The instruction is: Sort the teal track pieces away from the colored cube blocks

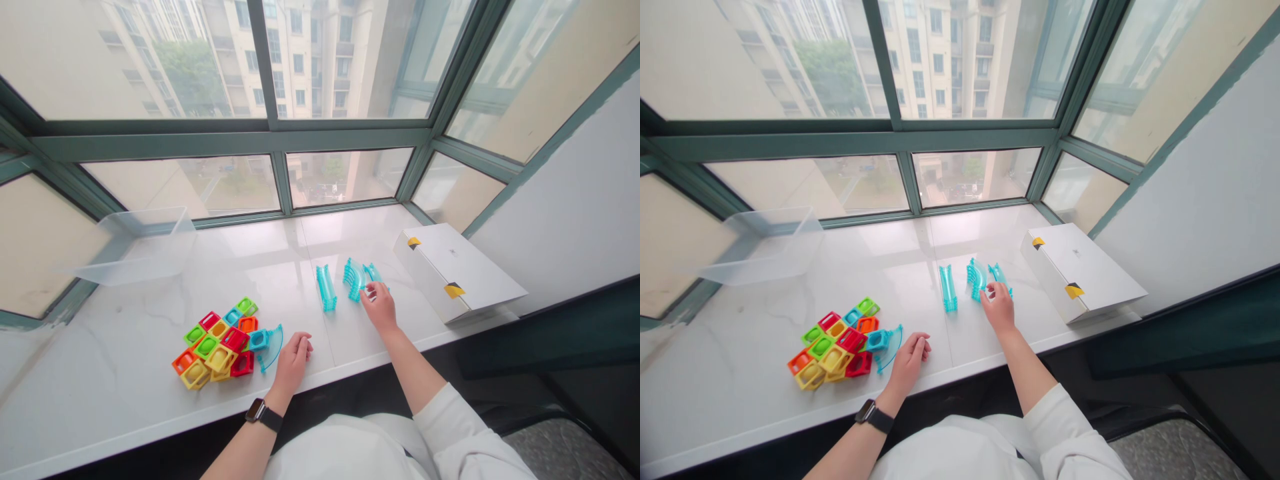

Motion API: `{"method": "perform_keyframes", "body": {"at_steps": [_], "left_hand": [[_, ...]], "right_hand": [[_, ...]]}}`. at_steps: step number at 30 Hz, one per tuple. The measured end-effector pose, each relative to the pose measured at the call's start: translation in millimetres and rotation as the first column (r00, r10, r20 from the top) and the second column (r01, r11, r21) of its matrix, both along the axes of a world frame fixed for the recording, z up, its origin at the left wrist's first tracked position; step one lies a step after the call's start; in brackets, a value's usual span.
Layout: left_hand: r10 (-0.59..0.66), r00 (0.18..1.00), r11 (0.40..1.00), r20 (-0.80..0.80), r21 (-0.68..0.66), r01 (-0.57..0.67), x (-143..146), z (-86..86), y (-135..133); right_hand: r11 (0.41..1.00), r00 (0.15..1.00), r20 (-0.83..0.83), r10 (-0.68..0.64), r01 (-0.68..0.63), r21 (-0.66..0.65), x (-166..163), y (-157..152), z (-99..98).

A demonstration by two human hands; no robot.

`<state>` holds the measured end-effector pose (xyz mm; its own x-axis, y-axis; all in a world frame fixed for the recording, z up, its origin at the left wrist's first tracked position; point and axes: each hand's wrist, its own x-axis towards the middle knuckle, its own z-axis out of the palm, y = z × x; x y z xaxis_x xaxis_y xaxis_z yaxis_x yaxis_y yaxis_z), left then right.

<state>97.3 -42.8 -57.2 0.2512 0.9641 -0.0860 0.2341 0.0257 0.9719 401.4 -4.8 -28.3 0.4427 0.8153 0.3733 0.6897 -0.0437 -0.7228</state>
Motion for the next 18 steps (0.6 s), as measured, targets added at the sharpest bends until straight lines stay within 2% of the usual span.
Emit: {"method": "perform_keyframes", "body": {"at_steps": [6,18], "left_hand": [[-0.006,1.000,1.000,0.003,-0.003,0.006,0,-0.6,0],[-0.009,1.000,1.000,0.004,-0.009,0.009,0,-0.1,0]], "right_hand": [[0.997,0.998,0.022,0.054,-0.055,0.055,-3,-1,6.4],[0.994,0.995,0.052,0.090,-0.093,0.055,-2,-1,12.5]]}}
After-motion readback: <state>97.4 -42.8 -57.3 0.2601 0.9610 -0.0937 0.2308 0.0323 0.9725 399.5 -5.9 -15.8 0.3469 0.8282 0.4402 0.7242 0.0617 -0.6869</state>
